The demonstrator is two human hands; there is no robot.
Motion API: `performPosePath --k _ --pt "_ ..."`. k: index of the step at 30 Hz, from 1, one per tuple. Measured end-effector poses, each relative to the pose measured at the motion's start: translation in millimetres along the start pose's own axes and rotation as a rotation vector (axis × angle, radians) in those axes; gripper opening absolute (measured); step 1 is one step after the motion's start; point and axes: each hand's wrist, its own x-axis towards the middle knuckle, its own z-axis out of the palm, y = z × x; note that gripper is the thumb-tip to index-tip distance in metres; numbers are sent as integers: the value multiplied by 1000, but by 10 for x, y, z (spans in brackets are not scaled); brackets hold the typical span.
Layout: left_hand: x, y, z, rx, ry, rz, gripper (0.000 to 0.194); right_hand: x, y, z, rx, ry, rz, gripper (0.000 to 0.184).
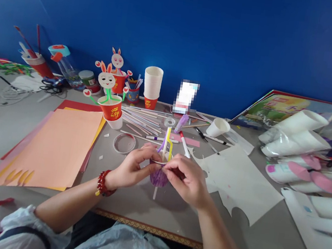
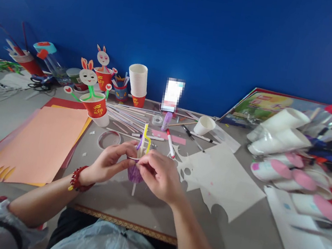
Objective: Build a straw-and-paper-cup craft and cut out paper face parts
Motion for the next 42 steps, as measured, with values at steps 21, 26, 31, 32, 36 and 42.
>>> performPosePath --k 21,26,31,32,36,42 --pt "6 52 -29 -341 47 -162 19 -2 32 6 114 263 74 10" --pt "13 29 -24 -228 -13 -22 19 -6 182 58 297 264 435 23" --pt "20 14 -32 -78 -22 169 10 -25 238 134 481 167 519 30" --pt "17 13 -29 -7 -12 213 7 -25 227 139 470 205 501 29" --pt "-10 -34 19 118 107 247 25 -3 143 113 419 336 392 21" --pt "-16 -125 90 -141 43 55 82 10 122 61 393 423 283 14"
